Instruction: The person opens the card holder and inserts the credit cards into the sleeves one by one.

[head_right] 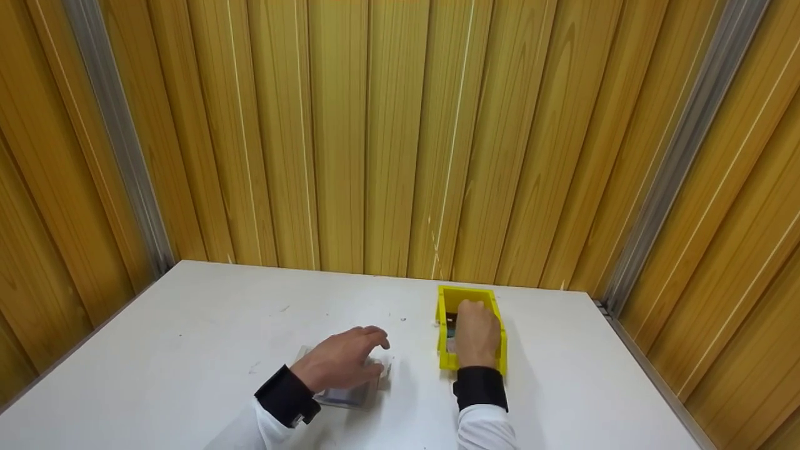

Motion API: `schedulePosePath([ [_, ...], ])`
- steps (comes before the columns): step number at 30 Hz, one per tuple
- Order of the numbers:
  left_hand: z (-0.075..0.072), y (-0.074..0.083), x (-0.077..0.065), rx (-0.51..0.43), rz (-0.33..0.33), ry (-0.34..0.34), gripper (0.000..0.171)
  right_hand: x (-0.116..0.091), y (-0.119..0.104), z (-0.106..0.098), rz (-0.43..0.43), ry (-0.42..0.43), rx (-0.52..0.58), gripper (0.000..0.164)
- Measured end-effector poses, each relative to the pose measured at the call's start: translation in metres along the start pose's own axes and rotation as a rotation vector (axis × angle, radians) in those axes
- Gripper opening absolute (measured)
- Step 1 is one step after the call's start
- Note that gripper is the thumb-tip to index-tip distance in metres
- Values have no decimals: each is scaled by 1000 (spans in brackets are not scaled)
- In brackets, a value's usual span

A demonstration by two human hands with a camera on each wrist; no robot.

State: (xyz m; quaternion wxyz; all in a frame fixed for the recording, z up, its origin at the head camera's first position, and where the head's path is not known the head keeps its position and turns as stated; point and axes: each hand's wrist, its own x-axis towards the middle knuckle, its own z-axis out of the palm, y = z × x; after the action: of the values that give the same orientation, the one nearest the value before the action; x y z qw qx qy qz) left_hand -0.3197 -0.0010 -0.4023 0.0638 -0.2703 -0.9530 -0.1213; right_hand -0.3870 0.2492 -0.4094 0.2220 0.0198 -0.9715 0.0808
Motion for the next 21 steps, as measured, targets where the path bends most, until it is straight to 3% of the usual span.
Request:
schedulePosePath([
  [4,1,0,1,-2,-6,-20,33,1,1,0,69,25,-14,13],
  [10,2,-1,2,-12,-21,-41,32,0,2,-2,107,46,-5,14],
  [12,1,-1,2,-11,-21,-43,32,0,3,-5,111,1,35,14],
  [16,0,-1,1,-10,-16,-44,31,-2,5,-12,124,-169,117,21],
  [21,-1,-4,-2,-18,-18,-10,31,-1,8,-19,130,-301,122,14],
])
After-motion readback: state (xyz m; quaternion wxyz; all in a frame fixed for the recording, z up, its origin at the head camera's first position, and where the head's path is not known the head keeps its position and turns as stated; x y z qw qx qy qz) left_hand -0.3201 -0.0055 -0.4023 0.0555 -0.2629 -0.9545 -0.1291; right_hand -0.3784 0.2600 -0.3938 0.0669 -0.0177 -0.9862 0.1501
